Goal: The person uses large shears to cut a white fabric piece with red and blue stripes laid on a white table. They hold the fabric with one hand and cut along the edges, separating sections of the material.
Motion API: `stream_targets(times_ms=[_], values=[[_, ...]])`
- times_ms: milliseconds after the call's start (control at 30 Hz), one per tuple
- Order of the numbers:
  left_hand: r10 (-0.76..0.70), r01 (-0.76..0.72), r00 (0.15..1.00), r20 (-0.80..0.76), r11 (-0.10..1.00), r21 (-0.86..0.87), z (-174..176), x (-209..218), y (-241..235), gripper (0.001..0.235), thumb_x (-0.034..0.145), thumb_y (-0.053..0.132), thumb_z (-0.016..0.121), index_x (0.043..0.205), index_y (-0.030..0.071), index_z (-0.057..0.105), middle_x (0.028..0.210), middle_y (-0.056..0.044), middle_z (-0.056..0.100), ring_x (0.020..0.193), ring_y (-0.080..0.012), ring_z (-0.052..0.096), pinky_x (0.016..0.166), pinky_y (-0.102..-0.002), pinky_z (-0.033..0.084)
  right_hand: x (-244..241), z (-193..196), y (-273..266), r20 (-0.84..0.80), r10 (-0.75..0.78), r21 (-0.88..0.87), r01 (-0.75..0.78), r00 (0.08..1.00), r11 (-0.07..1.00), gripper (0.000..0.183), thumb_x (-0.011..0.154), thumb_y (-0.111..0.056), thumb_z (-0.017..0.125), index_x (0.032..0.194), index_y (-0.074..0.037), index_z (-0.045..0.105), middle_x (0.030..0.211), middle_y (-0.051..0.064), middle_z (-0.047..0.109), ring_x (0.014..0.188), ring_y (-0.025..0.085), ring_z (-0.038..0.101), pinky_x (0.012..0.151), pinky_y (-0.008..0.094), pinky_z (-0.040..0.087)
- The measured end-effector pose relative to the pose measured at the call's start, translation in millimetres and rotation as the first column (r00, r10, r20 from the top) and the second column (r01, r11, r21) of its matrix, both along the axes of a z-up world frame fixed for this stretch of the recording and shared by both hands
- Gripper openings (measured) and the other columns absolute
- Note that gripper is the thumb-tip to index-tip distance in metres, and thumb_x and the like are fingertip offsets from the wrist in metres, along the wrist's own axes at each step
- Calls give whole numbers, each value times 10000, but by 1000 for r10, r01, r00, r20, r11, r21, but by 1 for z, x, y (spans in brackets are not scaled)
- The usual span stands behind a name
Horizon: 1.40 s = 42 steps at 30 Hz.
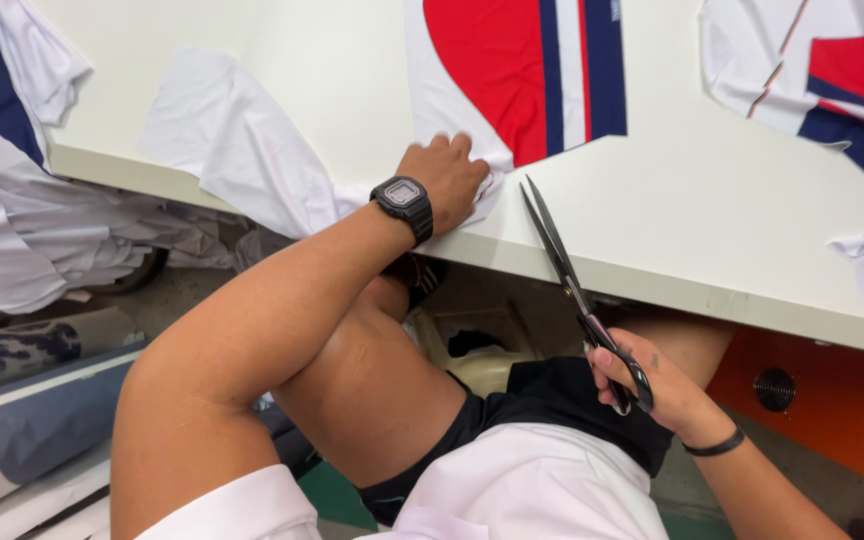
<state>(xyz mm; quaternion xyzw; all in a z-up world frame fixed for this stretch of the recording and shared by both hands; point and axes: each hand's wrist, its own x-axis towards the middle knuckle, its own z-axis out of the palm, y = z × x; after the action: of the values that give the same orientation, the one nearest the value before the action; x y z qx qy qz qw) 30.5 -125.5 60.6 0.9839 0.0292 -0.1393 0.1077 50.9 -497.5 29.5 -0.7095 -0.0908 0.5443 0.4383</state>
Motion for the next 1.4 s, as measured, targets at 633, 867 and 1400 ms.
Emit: stream_targets(times_ms=[633, 867, 1400], values=[[-18, 11, 999, -35, 983, -181, -7, 12, 1, 219, 943, 249, 603, 1101, 145, 714, 1005, -130, 729, 924, -335, 700, 775, -470, 551, 23, -2, 52, 82, 20, -74, -14, 996, 997, 434, 898, -490, 623, 935, -58, 624, 665, 35, 601, 565, 143, 615, 490, 275, 487], [-12, -8, 995, -101, 980, -197, -4, 12, 5, 244, 934, 256, 634, 1133, 137, 707, 1024, -127, 727, 940, -330, 698, 789, -464, 553, 36, 7, 61, 185, 105, -158, -76, 977, 985, 514, 877, -564, 617, 861, -50, 611, 621, 26, 587, 517, 137, 615, 461, 270, 490], [218, -206, 963, 158, 975, -89, -4, 3, 14, 605, 986, 512, 585, 1400, 76, 519, 1482, -178, 433, 1381, -357, 405, 1117, -593, 353, 42, 15, 64, 139, 36, -109, -21, 990, 994, 439, 888, -490, 660, 798, -67, 592, 569, 14, 529, 469, 112, 532, 419, 252, 430]])
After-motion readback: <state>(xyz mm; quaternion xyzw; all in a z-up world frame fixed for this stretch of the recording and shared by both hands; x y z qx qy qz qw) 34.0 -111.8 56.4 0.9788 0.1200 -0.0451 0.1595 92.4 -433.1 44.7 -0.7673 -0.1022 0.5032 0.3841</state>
